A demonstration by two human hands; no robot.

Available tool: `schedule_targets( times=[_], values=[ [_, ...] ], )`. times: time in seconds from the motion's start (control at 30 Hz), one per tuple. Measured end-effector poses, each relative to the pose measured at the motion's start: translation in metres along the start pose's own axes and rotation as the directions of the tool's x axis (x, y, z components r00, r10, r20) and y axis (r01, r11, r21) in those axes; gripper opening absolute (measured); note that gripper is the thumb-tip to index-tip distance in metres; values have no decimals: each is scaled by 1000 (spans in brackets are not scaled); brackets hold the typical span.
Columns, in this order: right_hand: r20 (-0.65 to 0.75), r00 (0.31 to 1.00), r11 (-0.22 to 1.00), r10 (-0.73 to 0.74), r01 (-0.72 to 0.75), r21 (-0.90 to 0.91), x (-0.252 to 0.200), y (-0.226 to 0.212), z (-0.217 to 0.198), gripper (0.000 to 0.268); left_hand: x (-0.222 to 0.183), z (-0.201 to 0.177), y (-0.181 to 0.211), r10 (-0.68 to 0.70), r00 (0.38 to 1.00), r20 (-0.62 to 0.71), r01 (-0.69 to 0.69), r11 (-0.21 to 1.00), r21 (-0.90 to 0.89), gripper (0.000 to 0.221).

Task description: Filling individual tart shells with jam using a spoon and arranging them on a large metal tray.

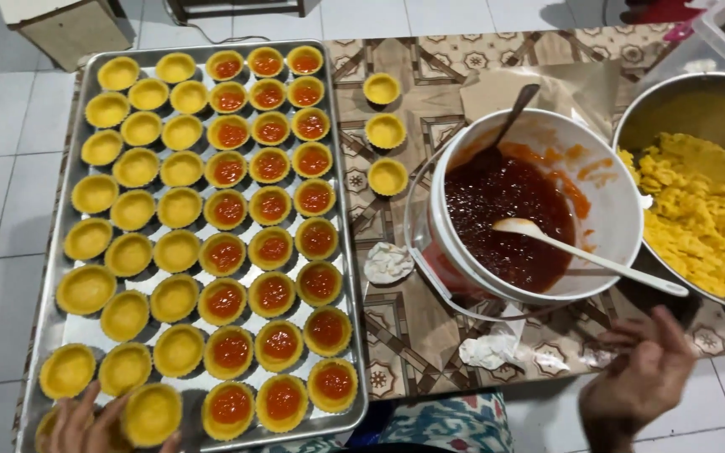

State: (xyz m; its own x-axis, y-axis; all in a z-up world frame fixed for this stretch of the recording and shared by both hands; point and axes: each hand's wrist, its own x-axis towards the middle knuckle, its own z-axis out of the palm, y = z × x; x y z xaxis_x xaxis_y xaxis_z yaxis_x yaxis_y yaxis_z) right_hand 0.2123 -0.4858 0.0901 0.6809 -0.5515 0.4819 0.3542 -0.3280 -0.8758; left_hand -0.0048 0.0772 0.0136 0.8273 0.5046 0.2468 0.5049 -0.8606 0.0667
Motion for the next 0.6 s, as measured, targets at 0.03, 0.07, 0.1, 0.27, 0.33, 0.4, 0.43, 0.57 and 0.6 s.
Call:
schedule_targets(
  times=[0.03,0.07,0.1,0.27,0.33,0.4,0.43,0.57,0.6],
  values=[
    [-5,1000,1000,0,0,-4,11,-6,-4,42,7,39,-48,6,1000,2,-6,1000,-2,106],
    [82,993,996,-84,85,-15,22,-13,-8,48,9,71,-98,252,968,-14,-250,952,-175,79],
    [169,972,985,-166,171,-16,32,-19,-12,54,7,95,-147,473,878,-80,-470,816,-338,53],
    [429,902,984,-40,110,-140,76,-64,-8,66,52,-4,20,230,958,169,-28,664,-747,85],
    [533,846,984,-17,108,-141,93,-76,1,65,39,-50,59,151,939,311,192,520,-832,99],
    [700,712,956,-59,242,-166,111,-85,14,39,53,-104,130,101,848,521,410,498,-764,118],
    [700,711,956,-60,242,-164,117,-86,20,39,57,-109,144,99,849,520,410,498,-764,118],
    [852,448,840,-271,542,-19,135,-110,49,26,41,-134,197,138,857,497,389,460,-798,96],
    [904,308,780,-296,625,42,139,-120,58,24,31,-142,210,168,943,287,185,453,-872,87]
  ],
)
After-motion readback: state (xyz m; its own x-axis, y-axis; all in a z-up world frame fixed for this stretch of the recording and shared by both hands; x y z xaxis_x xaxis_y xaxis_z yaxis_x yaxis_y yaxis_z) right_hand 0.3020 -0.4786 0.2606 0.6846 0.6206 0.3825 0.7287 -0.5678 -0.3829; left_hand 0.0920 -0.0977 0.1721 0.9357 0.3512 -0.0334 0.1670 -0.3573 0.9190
